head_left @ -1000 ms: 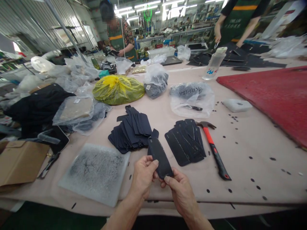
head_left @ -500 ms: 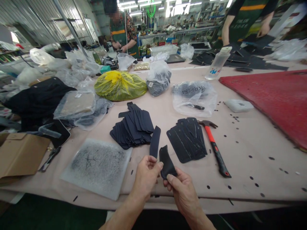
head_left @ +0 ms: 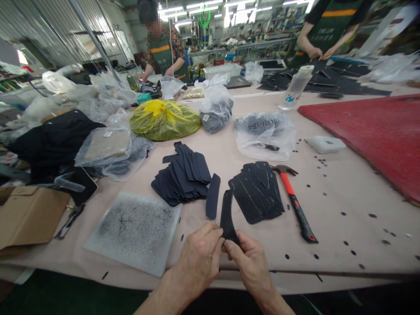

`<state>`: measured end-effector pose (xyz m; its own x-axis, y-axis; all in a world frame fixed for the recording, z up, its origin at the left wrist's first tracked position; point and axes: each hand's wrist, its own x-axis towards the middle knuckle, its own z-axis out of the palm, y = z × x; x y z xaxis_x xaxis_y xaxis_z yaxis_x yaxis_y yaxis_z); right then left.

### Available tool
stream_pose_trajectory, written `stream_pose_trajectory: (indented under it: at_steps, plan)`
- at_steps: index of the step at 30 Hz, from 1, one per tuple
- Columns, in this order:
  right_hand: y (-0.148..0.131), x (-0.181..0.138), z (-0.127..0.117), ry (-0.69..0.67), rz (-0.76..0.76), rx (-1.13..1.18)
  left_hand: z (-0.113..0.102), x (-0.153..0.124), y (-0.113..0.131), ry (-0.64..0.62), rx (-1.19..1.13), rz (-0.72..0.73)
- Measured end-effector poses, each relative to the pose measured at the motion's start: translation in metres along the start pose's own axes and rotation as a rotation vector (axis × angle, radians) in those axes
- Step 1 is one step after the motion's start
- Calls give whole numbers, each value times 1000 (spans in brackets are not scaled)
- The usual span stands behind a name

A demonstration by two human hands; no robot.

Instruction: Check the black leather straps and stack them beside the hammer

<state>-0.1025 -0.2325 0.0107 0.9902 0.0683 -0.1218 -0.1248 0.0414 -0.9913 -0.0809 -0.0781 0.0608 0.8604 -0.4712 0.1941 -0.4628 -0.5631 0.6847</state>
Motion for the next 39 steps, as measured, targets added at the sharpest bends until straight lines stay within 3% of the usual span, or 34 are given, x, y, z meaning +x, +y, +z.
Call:
stream_pose_trajectory:
  at_steps: [9,15,20,26,29,32,36,39]
  plan:
    - [-12,-2,-9,-57,-163,-292,16,-7,-5,45,170,55]
    - [-9,0,-12,-69,-135,-270,34,-6,-8,171,161,73]
    - [-1,0,-16,-76,-32,-138,34,-1,-5,201,12,-42]
    - [6,0,-18,-108,105,71,33,5,1,207,-166,-316]
    - [8,-1,-23,-77,150,132,19,6,-20,334,-256,-549]
    - [11,2,-34,-31,145,198,-11,-5,-53,519,-303,-793]
    - [13,11,-52,-15,100,331,-49,-38,-85,574,-347,-830]
    - [13,14,-58,-41,108,391,-63,-70,-92,645,-202,-883]
